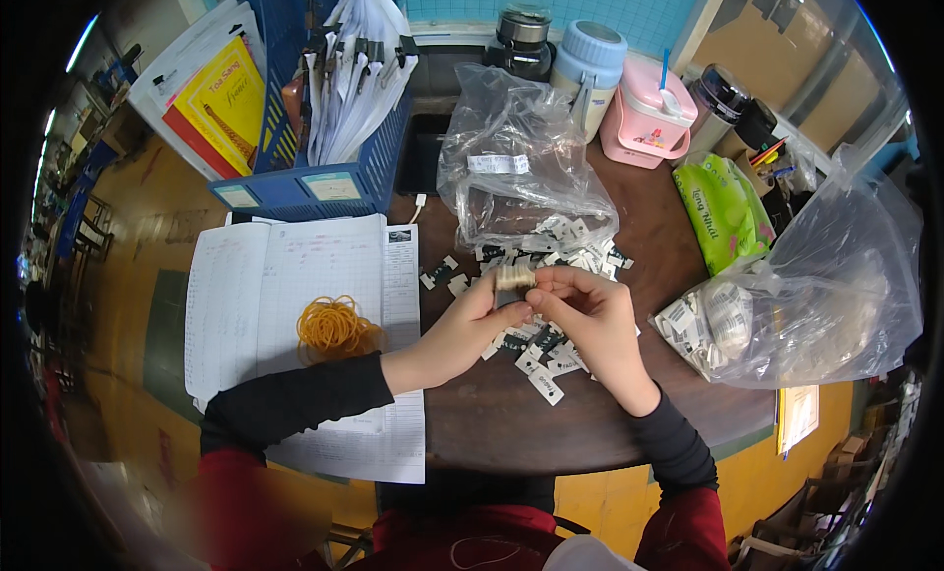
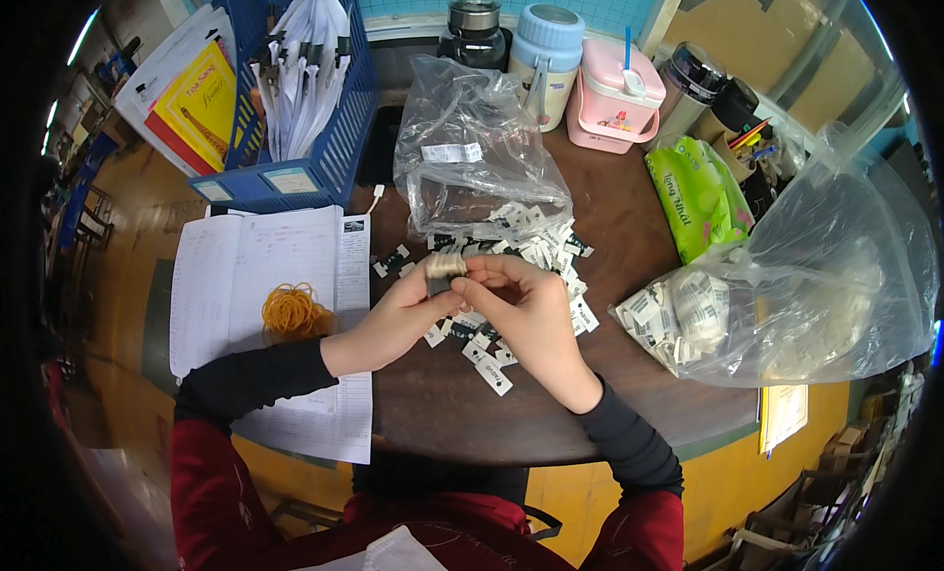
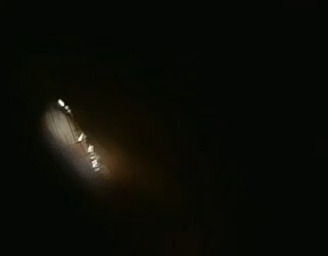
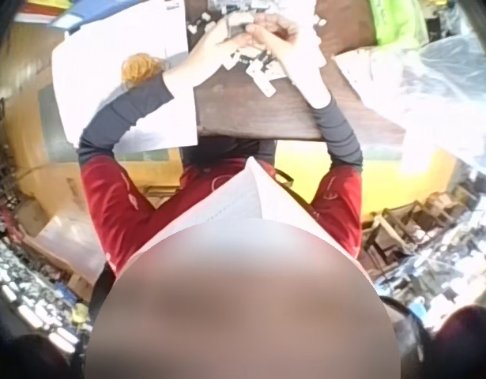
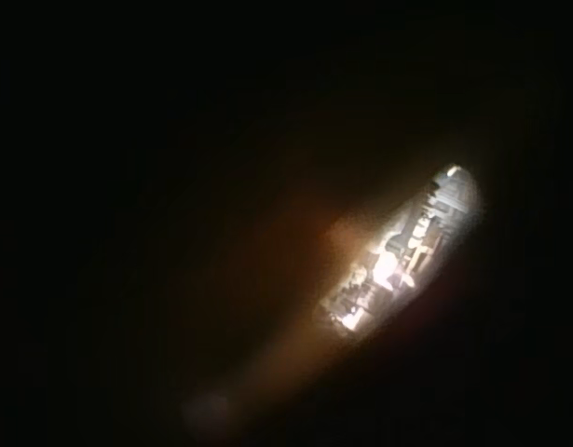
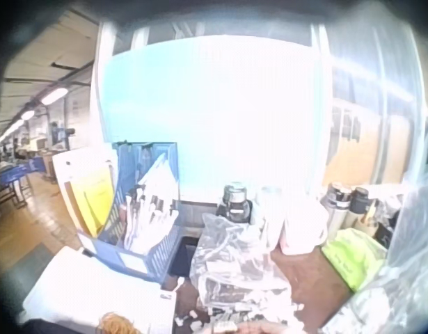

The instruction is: The person sits at a table and sorts small white tags with green text into neat stacks. They repeatedly pick up tags from a pile, align them, and place them into growing stacks. A notebook and rubber bands are visible on the table.

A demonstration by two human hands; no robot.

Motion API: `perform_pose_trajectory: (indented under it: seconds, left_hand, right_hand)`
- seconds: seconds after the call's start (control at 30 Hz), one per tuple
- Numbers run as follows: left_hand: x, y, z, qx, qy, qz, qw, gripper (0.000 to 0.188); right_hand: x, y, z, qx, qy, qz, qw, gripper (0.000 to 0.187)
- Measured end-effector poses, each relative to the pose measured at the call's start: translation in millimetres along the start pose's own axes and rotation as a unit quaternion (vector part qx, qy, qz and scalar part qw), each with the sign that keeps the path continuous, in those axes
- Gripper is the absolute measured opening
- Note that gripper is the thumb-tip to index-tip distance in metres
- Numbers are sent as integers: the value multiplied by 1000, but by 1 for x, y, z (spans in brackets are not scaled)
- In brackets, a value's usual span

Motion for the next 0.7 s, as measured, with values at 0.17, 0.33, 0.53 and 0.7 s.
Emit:
perform_pose_trajectory:
  seconds: [0.17,0.33,0.53,0.7]
  left_hand:
    - [-7,1,9,-177,18,18,984,38]
    - [-9,-4,17,-180,10,26,983,31]
    - [-9,-6,14,-210,7,44,977,28]
    - [-11,-6,11,-182,-10,36,983,26]
  right_hand:
    - [0,3,-8,38,12,14,999,23]
    - [-2,4,-13,68,-1,34,997,23]
    - [-5,2,-19,78,-18,25,997,28]
    - [-8,7,-24,104,-59,48,992,28]
Point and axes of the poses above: each hand's wrist, its own x-axis towards the middle knuckle, its own y-axis out of the palm, z = x × y, the point moved 4 cm from there along x, towards the middle knuckle, and after that the axes turned 12 degrees about x, right-handed, at the moved point
